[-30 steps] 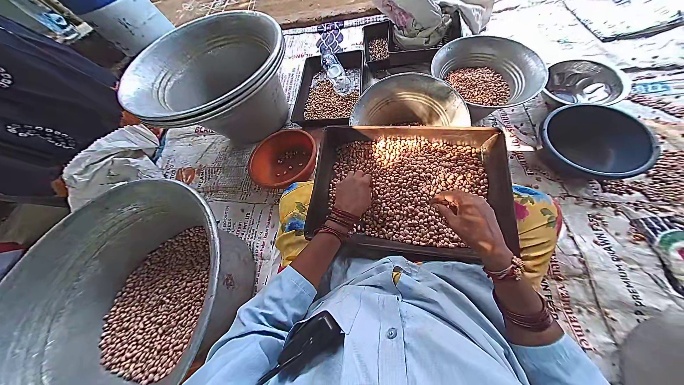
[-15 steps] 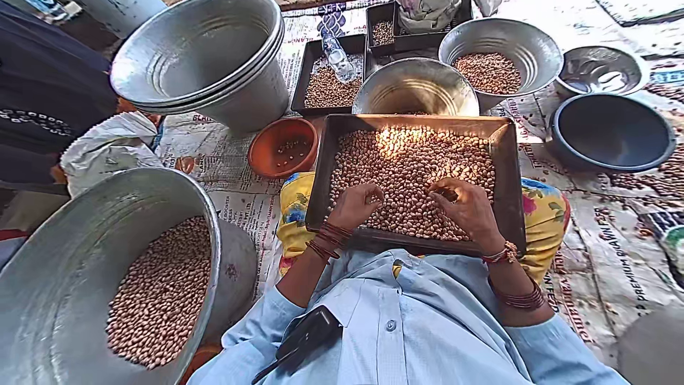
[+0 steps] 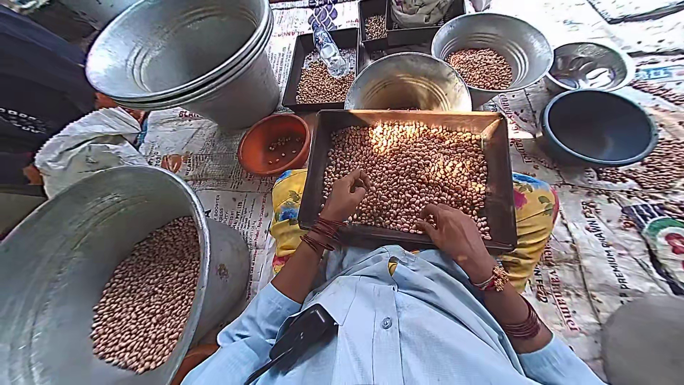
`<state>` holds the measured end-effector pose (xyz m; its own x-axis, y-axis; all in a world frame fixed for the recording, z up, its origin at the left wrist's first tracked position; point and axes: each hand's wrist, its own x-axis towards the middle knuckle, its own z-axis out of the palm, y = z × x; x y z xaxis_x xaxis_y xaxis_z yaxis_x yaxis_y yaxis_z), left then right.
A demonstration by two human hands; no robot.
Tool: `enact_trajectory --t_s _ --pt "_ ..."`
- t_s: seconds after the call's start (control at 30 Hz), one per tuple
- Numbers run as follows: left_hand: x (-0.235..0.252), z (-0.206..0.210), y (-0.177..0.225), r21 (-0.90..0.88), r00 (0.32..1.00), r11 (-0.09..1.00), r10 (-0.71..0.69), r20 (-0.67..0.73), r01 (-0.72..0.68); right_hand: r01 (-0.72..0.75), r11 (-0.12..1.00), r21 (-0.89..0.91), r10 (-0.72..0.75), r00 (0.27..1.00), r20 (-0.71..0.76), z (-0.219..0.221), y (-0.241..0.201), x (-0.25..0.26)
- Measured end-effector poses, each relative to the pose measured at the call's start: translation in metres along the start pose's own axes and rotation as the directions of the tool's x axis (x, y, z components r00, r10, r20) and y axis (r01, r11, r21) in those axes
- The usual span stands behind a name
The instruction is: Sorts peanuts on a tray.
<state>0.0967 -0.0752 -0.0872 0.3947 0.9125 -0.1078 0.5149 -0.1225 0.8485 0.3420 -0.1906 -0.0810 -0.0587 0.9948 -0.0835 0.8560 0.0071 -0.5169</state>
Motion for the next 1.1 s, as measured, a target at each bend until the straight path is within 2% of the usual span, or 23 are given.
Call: enact_trajectory --t_s 0.1,0.2,0.27,0.3,0.37,0.43,0.5,0.57,0.63,0.73,0.8,0.93,1.03,1.1 --pt "0.002 0.005 0.01 0.151 0.999 0.987 0.048 -0.004 -0.047 0.026 0.994 0.103 -0.026 1.0 -0.008 0.0 0.01 0.005" --pt "0.003 0.022 0.016 0.34 0.987 0.928 0.159 0.002 -0.15 0.028 0.948 0.318 0.035 0.981 -0.19 -0.001 0.024 0.007" --pt "0.004 0.03 0.018 0.404 0.988 0.903 0.154 0.013 -0.146 0.025 0.91 0.413 0.088 0.964 -0.251 -0.008 0.026 0.005" --pt "0.004 0.033 0.018 0.42 0.988 0.896 0.154 0.013 -0.145 0.037 0.915 0.401 0.076 0.962 -0.261 -0.011 0.026 0.004" --pt "0.005 0.037 0.019 0.454 0.987 0.878 0.16 0.019 -0.151 0.108 0.951 0.291 -0.037 0.97 -0.241 -0.011 0.024 0.003" --pt "0.006 0.037 0.018 0.469 0.987 0.87 0.156 0.03 -0.152 0.173 0.975 0.141 -0.151 0.976 -0.155 -0.009 0.015 0.002" --pt "0.007 0.033 0.016 0.411 0.989 0.9 0.139 0.039 -0.143 0.18 0.983 0.034 -0.178 0.983 -0.046 -0.005 0.005 0.002" --pt "0.008 0.025 0.011 0.239 0.994 0.966 0.092 0.061 -0.104 0.157 0.987 -0.026 -0.158 0.987 -0.009 0.0 0.001 0.003" --pt "0.006 0.016 0.011 0.017 0.986 1.0 -0.009 0.167 0.006 0.143 0.988 -0.051 -0.143 0.99 0.005 0.003 0.001 0.005" --pt "0.0 0.016 0.015 -0.138 0.93 0.982 -0.072 0.36 0.129 0.123 0.991 -0.061 -0.118 0.991 0.068 0.0 0.0 0.007" --pt "-0.002 0.024 0.019 -0.117 0.882 0.988 -0.036 0.471 0.103 0.14 0.99 -0.037 -0.136 0.987 0.09 -0.008 -0.004 0.009" --pt "-0.001 0.038 0.032 -0.054 0.79 0.998 0.045 0.611 -0.015 0.277 0.961 0.003 -0.277 0.961 -0.022 -0.019 -0.032 0.009" --pt "0.004 0.031 0.035 -0.079 0.761 0.996 0.023 0.648 0.037 0.372 0.928 0.032 -0.369 0.927 -0.068 -0.019 -0.048 0.011" --pt "0.009 0.015 0.03 -0.095 0.766 0.993 0.006 0.643 0.072 0.389 0.921 0.031 -0.384 0.918 -0.101 -0.018 -0.047 0.013"
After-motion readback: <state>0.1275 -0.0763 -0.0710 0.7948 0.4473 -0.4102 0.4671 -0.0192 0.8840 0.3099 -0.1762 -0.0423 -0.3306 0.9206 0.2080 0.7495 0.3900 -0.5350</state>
